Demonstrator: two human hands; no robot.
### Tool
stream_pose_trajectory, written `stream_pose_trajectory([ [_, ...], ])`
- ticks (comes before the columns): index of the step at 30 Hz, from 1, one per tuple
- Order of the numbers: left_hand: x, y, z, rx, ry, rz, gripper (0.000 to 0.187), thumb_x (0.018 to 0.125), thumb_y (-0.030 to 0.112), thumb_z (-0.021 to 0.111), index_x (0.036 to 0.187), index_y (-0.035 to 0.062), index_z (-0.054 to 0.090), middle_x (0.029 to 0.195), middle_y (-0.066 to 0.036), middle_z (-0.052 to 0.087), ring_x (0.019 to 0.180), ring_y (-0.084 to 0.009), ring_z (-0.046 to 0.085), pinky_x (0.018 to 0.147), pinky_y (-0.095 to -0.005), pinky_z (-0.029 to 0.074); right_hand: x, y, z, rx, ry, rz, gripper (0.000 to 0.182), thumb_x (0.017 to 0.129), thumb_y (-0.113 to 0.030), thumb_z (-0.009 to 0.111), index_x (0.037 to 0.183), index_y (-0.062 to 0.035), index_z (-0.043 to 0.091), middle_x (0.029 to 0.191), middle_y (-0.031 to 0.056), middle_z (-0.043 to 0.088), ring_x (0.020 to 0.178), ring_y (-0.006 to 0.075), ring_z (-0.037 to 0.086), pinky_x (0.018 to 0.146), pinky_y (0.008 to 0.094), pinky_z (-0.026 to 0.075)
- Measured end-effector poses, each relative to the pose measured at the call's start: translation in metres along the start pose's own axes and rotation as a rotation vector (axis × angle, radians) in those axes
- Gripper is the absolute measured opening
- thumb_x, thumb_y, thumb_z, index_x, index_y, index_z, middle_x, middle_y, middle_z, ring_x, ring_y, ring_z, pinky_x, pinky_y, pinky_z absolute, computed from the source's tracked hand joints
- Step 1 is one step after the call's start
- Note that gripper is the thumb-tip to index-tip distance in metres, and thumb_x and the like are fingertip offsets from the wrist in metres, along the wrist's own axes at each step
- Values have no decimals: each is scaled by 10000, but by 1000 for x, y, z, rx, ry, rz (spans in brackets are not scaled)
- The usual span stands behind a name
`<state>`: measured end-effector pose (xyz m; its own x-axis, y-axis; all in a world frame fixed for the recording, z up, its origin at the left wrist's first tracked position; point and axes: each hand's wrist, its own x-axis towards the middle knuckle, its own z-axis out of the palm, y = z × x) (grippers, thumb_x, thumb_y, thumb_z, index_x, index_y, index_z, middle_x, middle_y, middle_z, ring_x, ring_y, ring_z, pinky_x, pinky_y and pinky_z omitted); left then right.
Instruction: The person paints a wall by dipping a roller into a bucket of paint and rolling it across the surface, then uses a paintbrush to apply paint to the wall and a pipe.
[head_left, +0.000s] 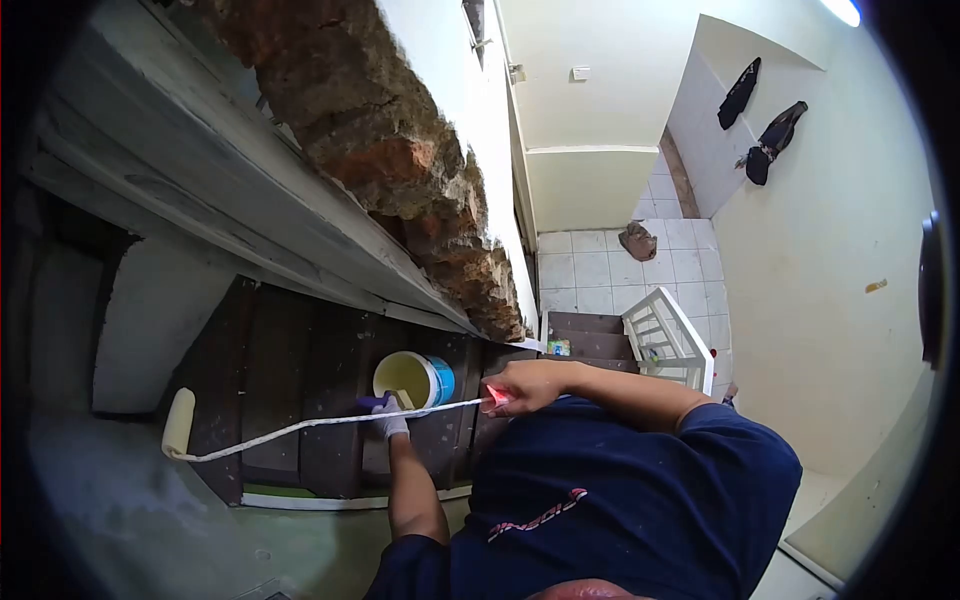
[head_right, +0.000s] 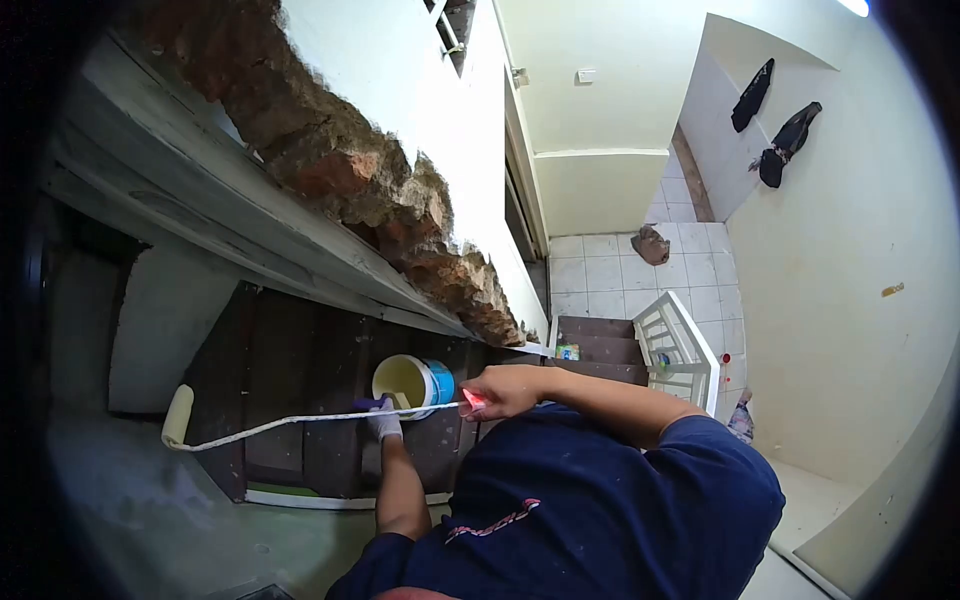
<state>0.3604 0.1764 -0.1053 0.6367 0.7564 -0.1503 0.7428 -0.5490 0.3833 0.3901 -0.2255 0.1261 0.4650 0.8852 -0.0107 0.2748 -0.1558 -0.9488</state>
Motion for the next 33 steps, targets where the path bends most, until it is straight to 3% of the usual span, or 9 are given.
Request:
stream_pose_trajectory([
  [10,18,-24,25,-370,-145,-40,390,783,346,641,922,-16,675,952,-213,668,895,-335,645,765,-418,497,-3,-3,1,-14,5,-25,220,861,-216,628,965,-29,576,832,143,650,764,298,633,644,378,459],
  [11,6,-16,15,-126,16,354,395,788,356,638,884,-26,668,913,-208,674,836,-323,655,735,-409,507,-2,-3,-1,-24,2,-20,215,861,-209,624,966,-30,572,834,141,651,768,294,635,646,377,459],
  [12,-3,-2,8,-127,0,-19,382,792,341,655,880,-31,666,887,-178,680,789,-278,661,704,-382,514,-2,-2,1,-33,-5,-18,209,861,-202,620,968,-30,567,836,138,652,772,290,638,647,377,460],
  [18,-22,-2,31,-1004,-56,-150,184,782,119,642,845,-53,654,775,-150,668,685,-200,645,582,-339,494,-6,15,2,-139,-56,-52,236,896,-278,582,972,-54,572,808,123,634,751,254,624,651,361,461],
  [24,-34,-17,38,-490,73,-294,412,769,350,675,1048,48,647,1002,-212,647,839,-347,646,779,-417,501,-12,53,19,312,9,6,147,900,-182,593,971,-56,569,881,54,667,814,134,630,718,279,482],
  [27,-42,-35,38,-9,51,307,463,775,366,688,1116,59,619,1025,-211,639,868,-329,645,829,-423,488,-6,24,17,21,67,133,166,890,-161,627,960,-35,543,762,16,617,659,107,572,623,263,480],
  [30,-51,-51,58,-319,140,238,401,813,254,681,1155,63,596,958,-140,663,785,-224,659,747,-344,542,7,74,18,330,-61,275,315,909,-261,601,1175,-113,524,1160,71,561,1047,150,519,850,343,432],
  [32,-65,-19,25,-1747,-96,-630,341,829,197,658,1126,37,605,950,-118,657,782,-208,656,719,-321,562,11,49,12,472,-44,31,103,916,-138,567,936,-73,490,895,15,555,747,99,496,671,257,421],
  [33,-86,-8,-2,-1417,-16,-315,385,809,184,688,1132,6,578,997,-152,649,843,-222,650,755,-343,540,14,31,5,546,-77,-49,137,921,-187,569,955,-75,499,923,23,572,781,109,520,703,271,437],
])
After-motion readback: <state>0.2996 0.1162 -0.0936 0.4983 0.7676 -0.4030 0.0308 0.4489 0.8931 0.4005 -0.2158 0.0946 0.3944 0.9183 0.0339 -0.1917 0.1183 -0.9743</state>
